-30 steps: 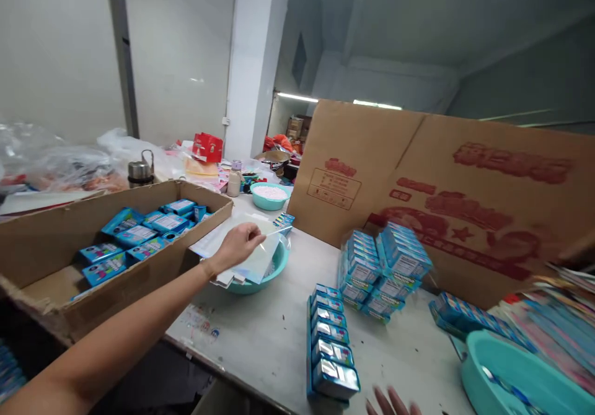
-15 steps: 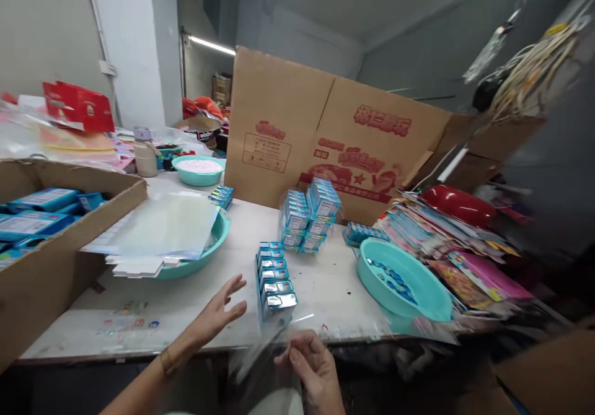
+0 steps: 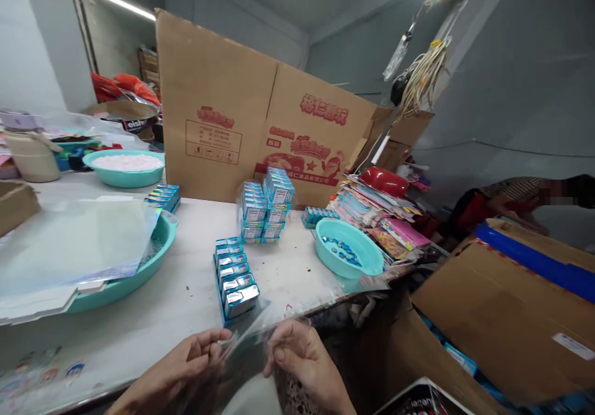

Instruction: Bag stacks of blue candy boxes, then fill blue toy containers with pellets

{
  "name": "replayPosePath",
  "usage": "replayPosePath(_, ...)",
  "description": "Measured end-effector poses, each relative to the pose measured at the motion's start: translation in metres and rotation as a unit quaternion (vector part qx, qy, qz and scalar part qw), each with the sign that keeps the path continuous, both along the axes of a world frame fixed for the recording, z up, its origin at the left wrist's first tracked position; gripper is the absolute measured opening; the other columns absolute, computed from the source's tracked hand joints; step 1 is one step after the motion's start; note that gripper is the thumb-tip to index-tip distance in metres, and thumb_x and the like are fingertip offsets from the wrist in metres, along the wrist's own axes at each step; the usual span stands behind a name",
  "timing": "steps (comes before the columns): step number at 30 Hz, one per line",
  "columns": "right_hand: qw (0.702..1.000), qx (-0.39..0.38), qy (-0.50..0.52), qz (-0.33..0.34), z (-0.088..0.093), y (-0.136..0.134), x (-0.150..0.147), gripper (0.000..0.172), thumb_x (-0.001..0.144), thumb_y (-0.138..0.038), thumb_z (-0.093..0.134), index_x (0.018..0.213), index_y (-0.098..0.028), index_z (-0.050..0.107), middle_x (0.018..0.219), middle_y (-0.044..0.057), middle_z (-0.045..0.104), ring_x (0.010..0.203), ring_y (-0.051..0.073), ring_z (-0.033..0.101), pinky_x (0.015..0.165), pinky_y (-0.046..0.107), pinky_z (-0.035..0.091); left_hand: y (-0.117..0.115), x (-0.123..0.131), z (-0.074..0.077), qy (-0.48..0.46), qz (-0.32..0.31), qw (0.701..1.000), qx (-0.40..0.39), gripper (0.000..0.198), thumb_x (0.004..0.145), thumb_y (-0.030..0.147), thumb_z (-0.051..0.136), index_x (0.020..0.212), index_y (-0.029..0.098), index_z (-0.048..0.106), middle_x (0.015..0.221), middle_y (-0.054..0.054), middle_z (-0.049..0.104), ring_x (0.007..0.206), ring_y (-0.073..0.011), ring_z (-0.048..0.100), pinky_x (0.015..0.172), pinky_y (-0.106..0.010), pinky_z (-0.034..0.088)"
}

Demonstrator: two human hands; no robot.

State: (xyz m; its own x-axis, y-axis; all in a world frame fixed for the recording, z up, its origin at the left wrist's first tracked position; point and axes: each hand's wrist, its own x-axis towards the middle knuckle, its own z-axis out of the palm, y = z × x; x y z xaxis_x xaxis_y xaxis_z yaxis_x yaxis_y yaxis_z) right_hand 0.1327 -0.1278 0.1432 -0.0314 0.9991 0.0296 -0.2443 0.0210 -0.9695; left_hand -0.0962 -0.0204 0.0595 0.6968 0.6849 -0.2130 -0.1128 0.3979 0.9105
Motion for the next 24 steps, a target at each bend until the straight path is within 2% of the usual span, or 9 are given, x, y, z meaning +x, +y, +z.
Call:
replayPosePath(4, 0.999, -0.017, -0.033, -0.006, 0.004, -0.003, 0.008, 0.029, 0.076, -0.042, 0.077, 0.086, -0.018, 0.066, 0.069, 0.000, 0.063, 0.064, 0.013, 0.061, 0.065, 0.025, 0.046, 0.000, -0.003, -0.001, 0.008, 0.088, 0.995, -0.046, 0.060, 0.051, 0.054, 0.087, 0.098, 0.021, 0.069, 0.070, -0.002, 0.065, 0.065, -0.0191, 0.064, 0.064, -0.030, 0.052)
replayPosePath(8, 0.977, -0.027, -0.122, -0.174, -0.013, -0.001, 0.009, 0.033, 0.075, -0.043, 0.078, 0.092, -0.018, 0.065, 0.069, -0.003, 0.059, 0.061, 0.011, 0.057, 0.059, 0.022, 0.047, 0.012, -0.015, 0.019, 0.084, 0.234, 0.965, 0.080, 0.052, 0.061, 0.051, 0.083, 0.097, 0.018, 0.067, 0.072, 0.001, 0.065, 0.066, -0.0155, 0.063, 0.068, -0.026, 0.051)
replayPosePath(11, 0.955, -0.069, -0.133, -0.257, -0.035, 0.001, 0.003, 0.042, 0.075, -0.056, 0.073, 0.086, -0.017, 0.062, 0.055, -0.005, 0.052, 0.045, 0.009, 0.047, 0.043, 0.020, 0.039, 0.019, -0.015, 0.042, 0.151, 0.290, 0.916, 0.232, 0.038, 0.077, 0.055, 0.069, 0.091, 0.019, 0.068, 0.070, 0.001, 0.064, 0.063, -0.0147, 0.061, 0.065, -0.026, 0.049)
replayPosePath(13, 0.948, -0.099, -0.104, -0.285, -0.050, 0.002, -0.003, 0.050, 0.073, -0.067, 0.069, 0.076, -0.018, 0.059, 0.043, -0.008, 0.041, 0.035, 0.006, 0.033, 0.034, 0.018, 0.027, 0.026, -0.010, 0.053, 0.198, 0.295, 0.878, 0.320, 0.034, 0.086, 0.052, 0.059, 0.086, 0.020, 0.069, 0.062, 0.002, 0.061, 0.057, -0.0138, 0.057, 0.059, -0.025, 0.046)
replayPosePath(15, 0.942, -0.113, -0.072, -0.309, -0.065, 0.003, -0.012, 0.057, 0.070, -0.074, 0.065, 0.070, -0.018, 0.058, 0.038, -0.010, 0.035, 0.032, 0.005, 0.027, 0.032, 0.018, 0.023, 0.036, -0.003, 0.061, 0.234, 0.295, 0.830, 0.412, 0.030, 0.090, 0.047, 0.055, 0.086, 0.021, 0.070, 0.065, 0.001, 0.064, 0.060, -0.0147, 0.060, 0.063, -0.027, 0.047)
replayPosePath(18, 0.943, -0.129, -0.004, -0.307, -0.085, 0.002, -0.030, 0.062, 0.070, -0.080, 0.059, 0.066, -0.019, 0.056, 0.037, -0.007, 0.040, 0.032, 0.008, 0.034, 0.034, 0.020, 0.028, 0.049, 0.006, 0.070, 0.232, 0.315, 0.740, 0.548, 0.023, 0.091, 0.038, 0.056, 0.089, 0.023, 0.074, 0.092, -0.004, 0.073, 0.088, -0.0188, 0.065, 0.086, -0.031, 0.047)
replayPosePath(19, 0.945, -0.133, 0.015, -0.299, -0.092, 0.000, -0.036, 0.062, 0.073, -0.080, 0.056, 0.067, -0.019, 0.057, 0.038, -0.005, 0.044, 0.033, 0.009, 0.039, 0.036, 0.021, 0.031, 0.052, 0.008, 0.075, 0.218, 0.319, 0.724, 0.572, 0.022, 0.091, 0.036, 0.056, 0.089, 0.023, 0.074, 0.097, -0.005, 0.073, 0.095, -0.0196, 0.064, 0.090, -0.032, 0.046)
replayPosePath(21, 0.953, -0.128, 0.036, -0.272, -0.105, -0.008, -0.043, 0.060, 0.079, -0.077, 0.052, 0.074, -0.018, 0.060, 0.041, -0.001, 0.052, 0.037, 0.012, 0.048, 0.041, 0.022, 0.037, 0.056, 0.010, 0.086, 0.188, 0.304, 0.738, 0.573, 0.023, 0.091, 0.035, 0.056, 0.084, 0.021, 0.073, 0.094, -0.006, 0.071, 0.092, -0.0184, 0.063, 0.086, -0.031, 0.048)
replayPosePath(24, 0.972, -0.113, 0.058, -0.195, -0.113, -0.025, -0.028, 0.065, 0.075, -0.079, 0.055, 0.090, -0.016, 0.066, 0.056, 0.006, 0.066, 0.049, 0.018, 0.061, 0.048, 0.026, 0.044, 0.063, 0.006, 0.106, 0.158, 0.178, 0.855, 0.460, 0.033, 0.092, 0.043, 0.052, 0.076, 0.018, 0.065, 0.078, -0.003, 0.069, 0.059, -0.0110, 0.057, 0.058, -0.024, 0.045)
